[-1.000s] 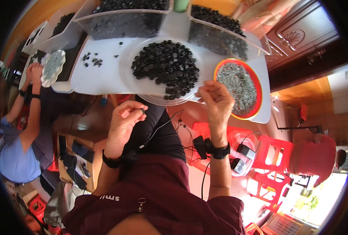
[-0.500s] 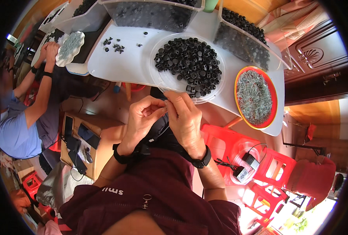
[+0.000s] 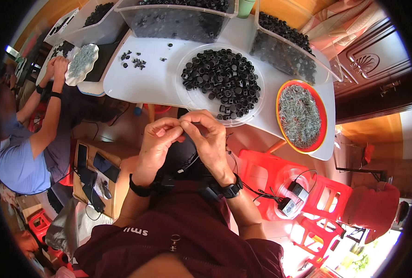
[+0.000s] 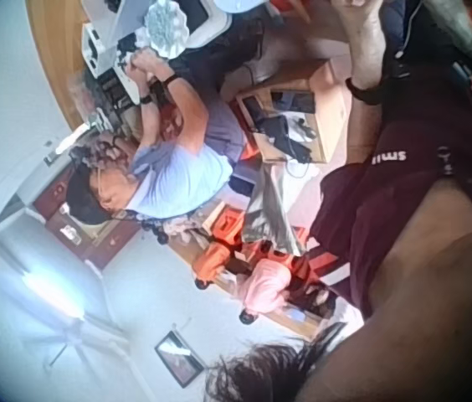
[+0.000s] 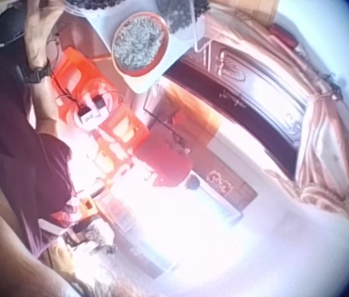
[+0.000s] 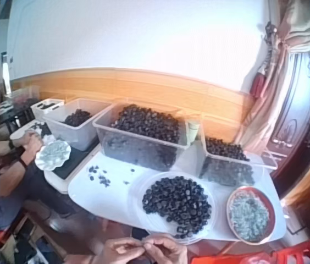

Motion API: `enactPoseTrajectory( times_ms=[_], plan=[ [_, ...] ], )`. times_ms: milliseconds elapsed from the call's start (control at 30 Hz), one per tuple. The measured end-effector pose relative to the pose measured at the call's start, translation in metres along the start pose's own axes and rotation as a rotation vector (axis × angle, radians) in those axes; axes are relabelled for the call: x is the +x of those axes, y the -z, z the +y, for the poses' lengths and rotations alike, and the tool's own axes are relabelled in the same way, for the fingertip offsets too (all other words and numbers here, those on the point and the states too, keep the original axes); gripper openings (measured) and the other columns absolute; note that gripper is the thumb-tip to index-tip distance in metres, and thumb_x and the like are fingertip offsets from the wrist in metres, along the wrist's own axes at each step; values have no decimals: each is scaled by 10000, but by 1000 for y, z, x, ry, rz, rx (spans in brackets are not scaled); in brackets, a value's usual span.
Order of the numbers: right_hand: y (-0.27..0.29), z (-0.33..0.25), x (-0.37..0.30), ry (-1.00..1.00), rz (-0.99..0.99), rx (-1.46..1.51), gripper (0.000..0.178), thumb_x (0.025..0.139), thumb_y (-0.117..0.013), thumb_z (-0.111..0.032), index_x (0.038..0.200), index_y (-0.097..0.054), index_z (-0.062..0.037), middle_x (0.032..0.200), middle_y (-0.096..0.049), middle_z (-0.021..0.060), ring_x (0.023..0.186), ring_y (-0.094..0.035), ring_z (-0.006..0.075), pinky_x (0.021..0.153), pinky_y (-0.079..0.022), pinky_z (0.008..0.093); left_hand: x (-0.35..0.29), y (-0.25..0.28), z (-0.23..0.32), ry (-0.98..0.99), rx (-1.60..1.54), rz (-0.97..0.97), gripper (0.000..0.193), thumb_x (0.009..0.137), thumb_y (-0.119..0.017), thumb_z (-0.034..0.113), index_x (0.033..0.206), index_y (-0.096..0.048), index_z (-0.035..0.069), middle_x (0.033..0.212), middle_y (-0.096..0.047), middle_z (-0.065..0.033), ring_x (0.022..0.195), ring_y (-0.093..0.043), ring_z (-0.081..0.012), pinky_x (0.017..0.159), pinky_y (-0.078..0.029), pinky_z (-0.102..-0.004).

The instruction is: Manually assembling small black plastic components by joining two parts.

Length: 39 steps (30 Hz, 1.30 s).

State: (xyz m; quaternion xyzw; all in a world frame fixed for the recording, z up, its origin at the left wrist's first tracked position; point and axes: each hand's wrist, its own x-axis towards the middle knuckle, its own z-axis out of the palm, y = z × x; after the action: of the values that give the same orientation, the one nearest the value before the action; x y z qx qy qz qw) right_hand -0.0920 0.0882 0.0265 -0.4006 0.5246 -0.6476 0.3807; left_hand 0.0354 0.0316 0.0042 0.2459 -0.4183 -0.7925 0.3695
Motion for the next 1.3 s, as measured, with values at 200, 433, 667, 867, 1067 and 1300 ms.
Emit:
enactPoseTrajectory(
  times_ms=[200, 433, 667, 867, 1067, 1300],
  plan=[
    [-11, -18, 13, 31, 71, 113, 115, 919, -523, -90, 950, -561, 15, 827, -611, 58, 776, -591, 107, 679, -494, 235, 14, 31, 26, -45, -374, 5, 97, 874, -580, 66, 962, -603, 34, 932, -620, -92, 743, -572, -96, 710, -491, -230],
    [-8, -16, -9, -16, 49, -83, 101, 892, -547, -46, 960, -570, 26, 819, -607, 57, 762, -600, 107, 658, -505, 241, 7, 20, 16, 76, -513, -210, 166, 864, -587, 58, 1025, -587, 17, 971, -616, -98, 794, -589, -106, 762, -499, -240],
    [-10, -30, -14, 186, 3, -388, 123, 798, -597, 45, 913, -609, 2, 867, -598, 101, 742, -605, 181, 662, -486, 272, 2, 17, 18, 82, -307, -161, 198, 843, -577, 0, 1041, -587, 3, 987, -618, -94, 838, -619, -132, 766, -524, -251],
    [-8, -28, -16, 177, 20, -390, 136, 776, -609, 58, 896, -626, -4, 855, -602, 96, 724, -604, 187, 642, -483, 276, -3, 10, 21, -26, -103, -115, 191, 822, -579, -36, 1010, -598, -5, 994, -610, -95, 870, -613, -140, 764, -532, -271],
    [-7, -34, -14, 206, 26, -494, 148, 762, -615, 65, 885, -631, -15, 837, -600, 90, 709, -606, 195, 613, -479, 280, -1, 3, 23, -75, -58, -97, 181, 797, -591, -75, 970, -614, -26, 965, -615, -94, 858, -610, -138, 775, -529, -273],
    [-4, -35, -11, 311, -7, -589, 132, 749, -603, 85, 849, -591, 1, 793, -570, 120, 670, -591, 259, 587, -476, 318, -1, 0, 26, -114, 246, -100, 174, 780, -610, -102, 945, -627, -49, 930, -617, -67, 838, -598, -107, 766, -496, -229]
  ],
)
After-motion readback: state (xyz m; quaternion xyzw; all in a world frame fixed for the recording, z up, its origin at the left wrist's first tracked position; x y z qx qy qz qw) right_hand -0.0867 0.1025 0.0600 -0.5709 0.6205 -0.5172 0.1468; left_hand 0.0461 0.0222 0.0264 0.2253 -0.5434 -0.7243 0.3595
